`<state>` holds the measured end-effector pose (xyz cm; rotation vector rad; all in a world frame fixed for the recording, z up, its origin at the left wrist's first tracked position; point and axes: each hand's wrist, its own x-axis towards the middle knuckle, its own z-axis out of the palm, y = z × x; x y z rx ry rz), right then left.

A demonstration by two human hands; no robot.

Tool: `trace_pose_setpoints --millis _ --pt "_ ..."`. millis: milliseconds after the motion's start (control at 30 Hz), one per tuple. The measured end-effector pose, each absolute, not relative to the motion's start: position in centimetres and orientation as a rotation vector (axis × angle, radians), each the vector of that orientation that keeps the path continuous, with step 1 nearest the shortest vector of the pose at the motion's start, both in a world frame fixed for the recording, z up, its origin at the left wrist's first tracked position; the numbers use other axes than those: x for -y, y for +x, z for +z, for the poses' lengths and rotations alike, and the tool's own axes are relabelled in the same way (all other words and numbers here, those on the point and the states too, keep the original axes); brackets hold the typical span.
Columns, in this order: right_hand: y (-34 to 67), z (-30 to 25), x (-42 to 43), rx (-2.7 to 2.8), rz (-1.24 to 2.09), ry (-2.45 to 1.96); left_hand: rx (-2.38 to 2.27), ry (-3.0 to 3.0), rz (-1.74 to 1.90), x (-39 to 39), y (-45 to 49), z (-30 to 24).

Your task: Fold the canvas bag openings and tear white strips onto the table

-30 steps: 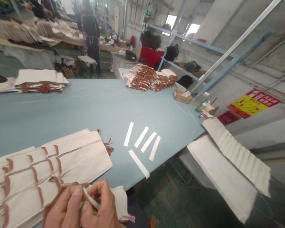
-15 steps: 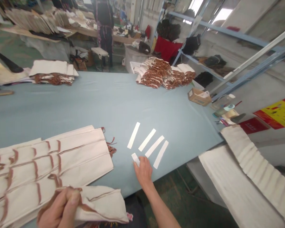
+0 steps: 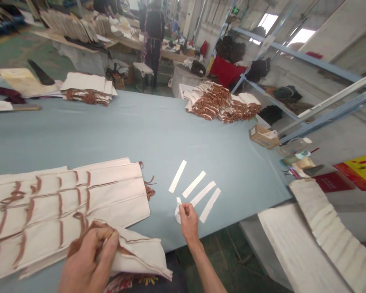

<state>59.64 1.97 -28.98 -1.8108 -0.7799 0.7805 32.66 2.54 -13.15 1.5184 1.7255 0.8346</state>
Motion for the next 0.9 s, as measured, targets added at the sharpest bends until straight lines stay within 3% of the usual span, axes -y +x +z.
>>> trace_pose_setpoints --millis 267,400,600,767,900 --pt "52.0 -14.7 -2.1 0.622 1.356 -1.307 -1.49 1.238 0.785 -3.6 32.5 -10.1" --pt "48.0 -11.2 -1.0 0.414 1.788 -0.888 -1.41 1.12 0.785 -3.8 30.7 -7.5" --pt "46.9 -9.1 0.3 0.821 1.567 -1.012 -1.288 1.051 0.755 -2.3 28.2 -5.1" --pt "47.0 -6.3 0.4 0.749 1.754 -0.892 -1.208 0.893 0.759 -0.8 27.3 -4.9" --pt "45.8 -6.1 1.5 0.857 1.672 -1.024 -1.209 0.979 0.762 0.4 26.8 -4.8"
